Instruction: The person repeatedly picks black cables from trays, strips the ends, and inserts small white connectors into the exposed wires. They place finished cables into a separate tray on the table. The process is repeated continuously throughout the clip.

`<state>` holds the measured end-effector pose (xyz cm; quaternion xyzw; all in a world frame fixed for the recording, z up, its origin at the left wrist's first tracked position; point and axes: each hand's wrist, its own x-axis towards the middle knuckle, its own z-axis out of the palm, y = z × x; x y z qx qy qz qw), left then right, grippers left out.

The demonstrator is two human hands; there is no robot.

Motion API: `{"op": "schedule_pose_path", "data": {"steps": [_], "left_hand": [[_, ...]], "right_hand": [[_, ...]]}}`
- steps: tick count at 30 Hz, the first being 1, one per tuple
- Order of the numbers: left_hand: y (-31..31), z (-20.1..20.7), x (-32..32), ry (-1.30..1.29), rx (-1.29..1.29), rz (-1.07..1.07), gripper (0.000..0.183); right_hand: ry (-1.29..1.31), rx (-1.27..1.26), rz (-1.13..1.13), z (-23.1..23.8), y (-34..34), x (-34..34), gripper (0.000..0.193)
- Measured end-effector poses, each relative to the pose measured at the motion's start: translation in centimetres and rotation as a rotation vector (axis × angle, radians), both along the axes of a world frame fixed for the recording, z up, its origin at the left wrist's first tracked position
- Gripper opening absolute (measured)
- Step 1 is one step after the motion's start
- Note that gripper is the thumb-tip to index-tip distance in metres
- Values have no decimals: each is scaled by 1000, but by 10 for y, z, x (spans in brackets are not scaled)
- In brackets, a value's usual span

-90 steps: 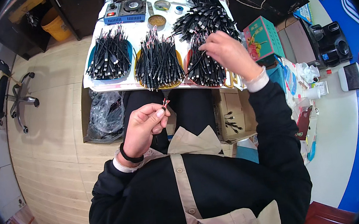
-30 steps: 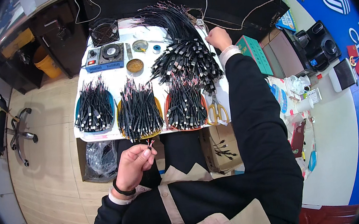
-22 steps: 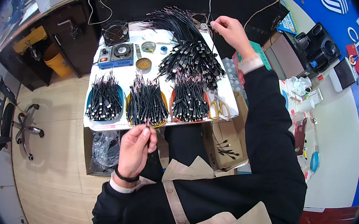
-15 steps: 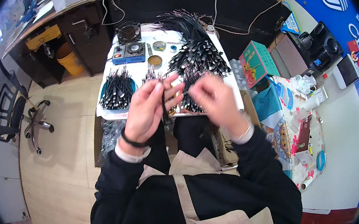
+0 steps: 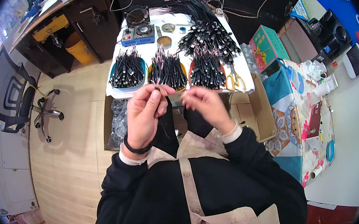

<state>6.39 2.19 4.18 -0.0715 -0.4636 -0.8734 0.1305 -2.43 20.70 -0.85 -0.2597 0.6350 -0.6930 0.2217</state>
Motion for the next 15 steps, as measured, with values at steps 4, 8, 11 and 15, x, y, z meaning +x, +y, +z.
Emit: {"op": "schedule_pose_path", "data": {"steps": [4,8,11,15], "left_hand": [[9,-7,10,-10,-5,-104,15],[14,-11,7,-43,89,-235,15],[17,-13,3,-61,153,-285,15],[19,-11,-6,-123,78,-108,18]], "right_hand": [[-214,-238,56,41,-2,-19,20],[-255,-313,89,53,-12,-21,16],[-216,-329,52,53,-13,-20,14],[-90,-255,-59,55,-10,-11,12]]}}
